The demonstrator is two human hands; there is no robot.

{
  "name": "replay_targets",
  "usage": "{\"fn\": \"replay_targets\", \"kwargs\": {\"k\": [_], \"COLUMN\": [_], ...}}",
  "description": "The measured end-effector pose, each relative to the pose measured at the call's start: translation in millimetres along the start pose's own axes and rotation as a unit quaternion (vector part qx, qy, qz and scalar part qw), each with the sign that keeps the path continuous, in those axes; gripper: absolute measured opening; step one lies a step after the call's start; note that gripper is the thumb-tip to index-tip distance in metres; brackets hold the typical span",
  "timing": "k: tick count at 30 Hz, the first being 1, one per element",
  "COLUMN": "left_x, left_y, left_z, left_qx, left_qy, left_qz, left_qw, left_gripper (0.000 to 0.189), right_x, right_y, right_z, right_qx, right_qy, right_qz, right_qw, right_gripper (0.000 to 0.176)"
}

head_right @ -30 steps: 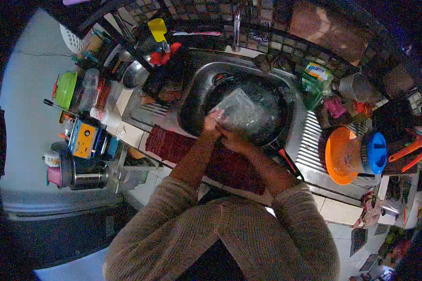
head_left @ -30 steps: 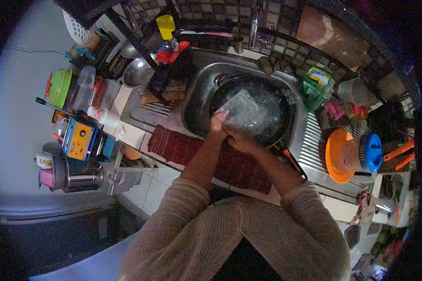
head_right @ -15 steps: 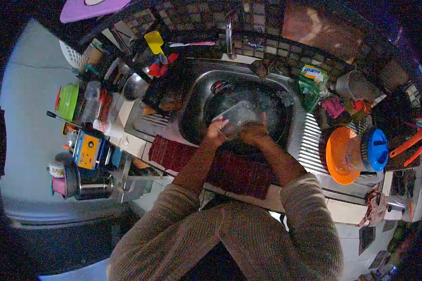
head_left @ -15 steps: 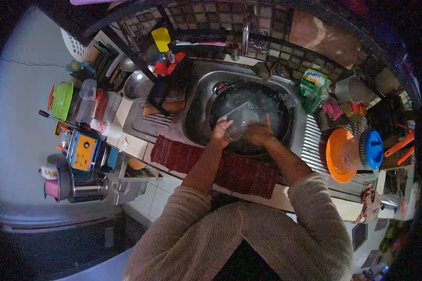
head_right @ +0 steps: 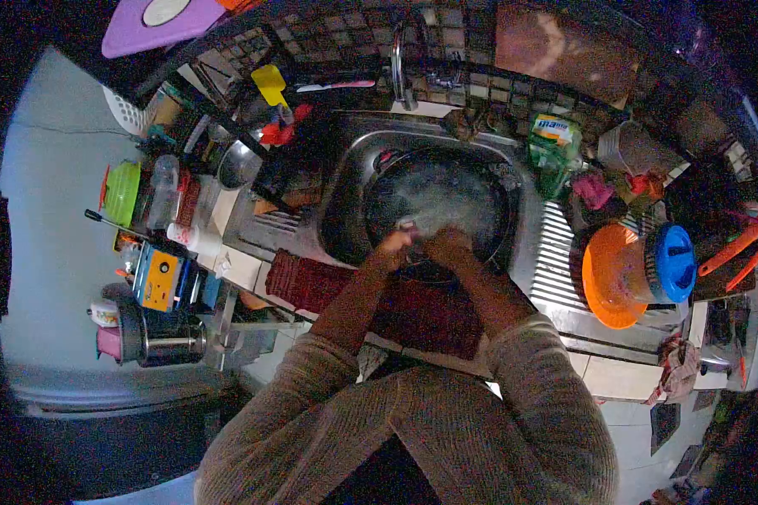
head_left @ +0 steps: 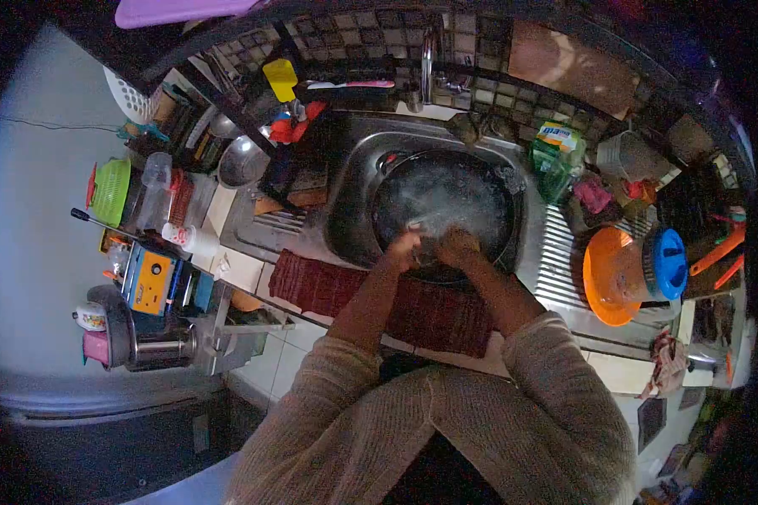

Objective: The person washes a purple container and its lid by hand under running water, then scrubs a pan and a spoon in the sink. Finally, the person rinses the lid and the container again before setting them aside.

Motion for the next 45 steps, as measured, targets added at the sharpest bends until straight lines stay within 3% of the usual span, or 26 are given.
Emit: {"fn": "replay_targets", "kwargs": {"k": [1, 3, 5, 7, 9, 10, 11, 12, 13, 15, 16, 18, 20, 22, 23, 24, 25, 27, 29, 32, 34, 35, 37, 40, 42, 45], "left_x": [1, 4, 13, 19, 7, 2, 6, 14, 19, 15, 15, 18, 16, 8, 6, 5, 2, 7, 7, -8, -7, 1, 27, 3, 0, 0], "left_y": [-1, -2, -2, 0, 2, 4, 7, 10, 11, 9, 7, 7, 7, 6, 9, 8, 8, 8, 9, 10, 8, 5, -2, 2, 3, 7], "left_z": [1, 15, 14, 9, 53, 75, 59, 28, 10, 32, 32, 26, 24, 39, 48, 54, 59, 59, 55, 77, 78, 57, -12, 39, 50, 66], "left_qx": [0.183, 0.168, 0.155, 0.192, 0.244, 0.293, 0.294, 0.269, 0.242, 0.223, 0.204, 0.213, 0.226, 0.203, 0.205, 0.174, 0.142, 0.184, 0.222, 0.164, 0.148, 0.147, 0.111, 0.076, 0.100, 0.123], "left_qy": [0.141, 0.197, 0.251, 0.290, 0.287, 0.283, 0.282, 0.221, 0.159, 0.186, 0.213, 0.206, 0.199, 0.198, 0.199, 0.231, 0.262, 0.224, 0.184, 0.190, 0.252, 0.252, 0.147, 0.160, 0.168, 0.181], "left_qz": [0.021, 0.014, 0.007, 0.009, 0.036, 0.064, 0.064, 0.044, 0.025, 0.028, 0.030, 0.052, 0.071, -0.001, 0.000, -0.036, -0.073, -0.045, -0.014, -0.065, -0.041, -0.038, -0.044, -0.072, -0.080, -0.076], "left_qw": [0.973, 0.966, 0.955, 0.937, 0.926, 0.911, 0.911, 0.936, 0.957, 0.957, 0.955, 0.954, 0.951, 0.959, 0.958, 0.957, 0.952, 0.956, 0.958, 0.966, 0.955, 0.956, 0.982, 0.982, 0.977, 0.973], "left_gripper": [0.052, 0.046, 0.041, 0.077, 0.080, 0.083, 0.083, 0.084, 0.085, 0.084, 0.084, 0.081, 0.079, 0.078, 0.078, 0.078, 0.077, 0.078, 0.080, 0.081, 0.072, 0.072, 0.078, 0.080, 0.078, 0.076], "right_x": [7, 24, 9, 16, 53, 59, 60, 57, 53, 44, 35, 18, 15, 21, 23, 25, 27, 34, 38, 57, 65, 66, 68, 75, 78, 64], "right_y": [0, -2, -25, -30, -26, -32, -41, -47, -47, -45, -41, -29, -18, -15, -14, -14, -10, 3, 4, 4, 11, 16, 22, 34, 45, 49], "right_z": [10, 32, -1, -1, 32, 44, 55, 60, 62, 65, 58, 39, 19, 6, -1, -7, -10, -14, -21, -6, 3, 3, 2, 14, 24, 4], "right_qx": [-0.002, 0.054, 0.033, 0.014, 0.321, 0.322, 0.336, 0.347, 0.347, 0.345, 0.343, 0.451, 0.423, 0.398, 0.267, 0.122, 0.125, 0.114, 0.097, 0.088, 0.098, 0.130, 0.160, 0.158, -0.032, -0.037], "right_qy": [0.000, -0.032, -0.046, -0.062, 0.004, 0.005, 0.093, 0.180, 0.180, 0.233, 0.231, 0.115, 0.138, 0.161, 0.345, 0.509, 0.508, 0.234, 0.213, 0.194, 0.199, 0.211, 0.225, 0.221, 0.157, 0.144], "right_qz": [0.000, 0.034, 0.071, 0.110, -0.059, -0.058, -0.047, -0.037, -0.037, -0.173, -0.173, -0.166, -0.139, -0.113, -0.053, 0.010, 0.010, -0.067, -0.063, -0.078, -0.097, -0.129, -0.161, -0.178, -0.110, -0.129], "right_qw": [1.000, 0.997, 0.996, 0.992, 0.945, 0.945, 0.936, 0.920, 0.920, 0.893, 0.894, 0.869, 0.885, 0.896, 0.898, 0.852, 0.852, 0.963, 0.970, 0.974, 0.970, 0.960, 0.947, 0.946, 0.981, 0.980], "right_gripper": [0.053, 0.054, 0.055, 0.055, 0.055, 0.055, 0.049, 0.044, 0.044, 0.034, 0.034, 0.028, 0.028, 0.028, 0.027, 0.026, 0.026, 0.027, 0.026, 0.024, 0.023, 0.021, 0.020, 0.016, 0.021, 0.017]}}
Point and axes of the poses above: each hand's wrist, its own x-axis towards the middle knuckle, its own z-axis out of the palm, y = z × x, the point moved 1 cm from there along x, towards the middle knuckle, and after that the axes turned 15 degrees about -x, right-handed, at the moved point
